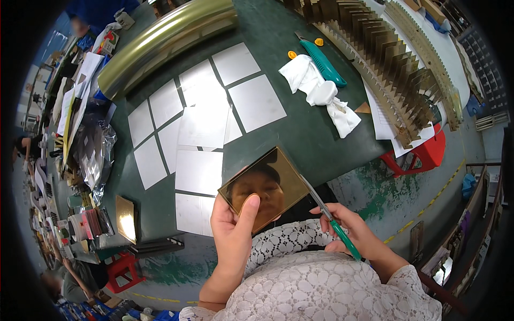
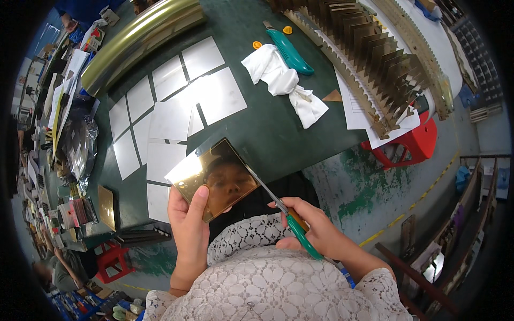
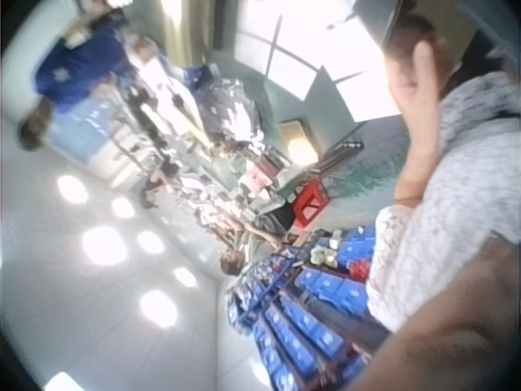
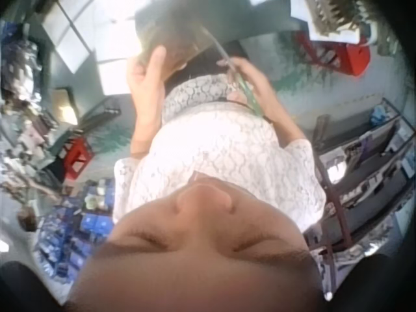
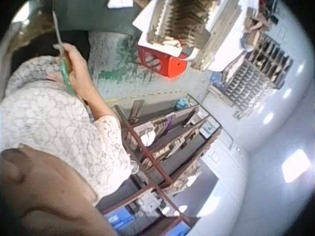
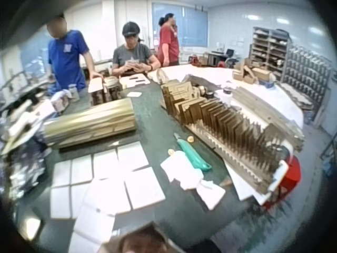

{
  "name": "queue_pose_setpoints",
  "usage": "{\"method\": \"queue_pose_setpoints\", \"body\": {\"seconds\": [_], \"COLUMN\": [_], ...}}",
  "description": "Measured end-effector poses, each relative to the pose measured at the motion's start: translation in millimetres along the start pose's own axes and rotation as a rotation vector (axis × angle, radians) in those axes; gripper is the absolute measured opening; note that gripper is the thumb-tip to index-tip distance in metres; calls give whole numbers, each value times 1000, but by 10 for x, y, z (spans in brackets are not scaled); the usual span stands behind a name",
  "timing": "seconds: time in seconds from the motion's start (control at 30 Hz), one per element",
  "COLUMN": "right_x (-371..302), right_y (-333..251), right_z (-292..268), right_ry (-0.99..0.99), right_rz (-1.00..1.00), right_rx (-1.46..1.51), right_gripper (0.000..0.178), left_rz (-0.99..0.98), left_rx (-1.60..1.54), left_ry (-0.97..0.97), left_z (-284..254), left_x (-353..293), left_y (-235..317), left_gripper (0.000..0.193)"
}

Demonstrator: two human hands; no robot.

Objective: The person uses a utility knife to score a sheet of reflective material and then uses scissors to cut the material into smaller squares. They handle the cut pieces, peeling back a protective film and trimming the edges of the reflective squares.

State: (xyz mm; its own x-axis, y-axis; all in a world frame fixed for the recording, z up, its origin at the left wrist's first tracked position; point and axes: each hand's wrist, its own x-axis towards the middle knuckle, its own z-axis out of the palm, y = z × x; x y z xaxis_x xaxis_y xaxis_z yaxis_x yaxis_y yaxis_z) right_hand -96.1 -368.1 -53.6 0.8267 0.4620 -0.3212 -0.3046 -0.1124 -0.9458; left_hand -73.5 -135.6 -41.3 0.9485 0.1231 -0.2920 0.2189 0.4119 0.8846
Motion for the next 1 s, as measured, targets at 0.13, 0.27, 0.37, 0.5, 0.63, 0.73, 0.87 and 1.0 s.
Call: {"method": "queue_pose_setpoints", "body": {"seconds": [0.13,0.27,0.37,0.5,0.63,0.73,0.87,1.0], "right_x": [-3,3,43,102,175,153,41,10], "right_y": [-43,-7,0,155,28,-57,-115,-117], "right_z": [3,15,53,118,91,56,-16,25], "right_ry": [-5,-18,-12,61,27,4,0,38], "right_rz": [70,110,107,53,197,253,218,88], "right_rx": [30,51,80,180,193,227,365,292], "right_gripper": [71,68,62,66,61,54,49,73], "left_rz": [-41,-49,-88,-151,-357,-324,97,140], "left_rx": [-7,5,5,91,99,62,510,338], "left_ry": [14,17,-15,-55,-98,-178,-137,-3], "left_z": [-17,-95,-114,-126,-161,-204,-400,-405], "left_x": [-16,-12,-47,-162,-235,-284,-264,-96], "left_y": [7,-39,-55,-103,-58,144,267,404], "left_gripper": [36,35,34,33,39,47,49,26]}}
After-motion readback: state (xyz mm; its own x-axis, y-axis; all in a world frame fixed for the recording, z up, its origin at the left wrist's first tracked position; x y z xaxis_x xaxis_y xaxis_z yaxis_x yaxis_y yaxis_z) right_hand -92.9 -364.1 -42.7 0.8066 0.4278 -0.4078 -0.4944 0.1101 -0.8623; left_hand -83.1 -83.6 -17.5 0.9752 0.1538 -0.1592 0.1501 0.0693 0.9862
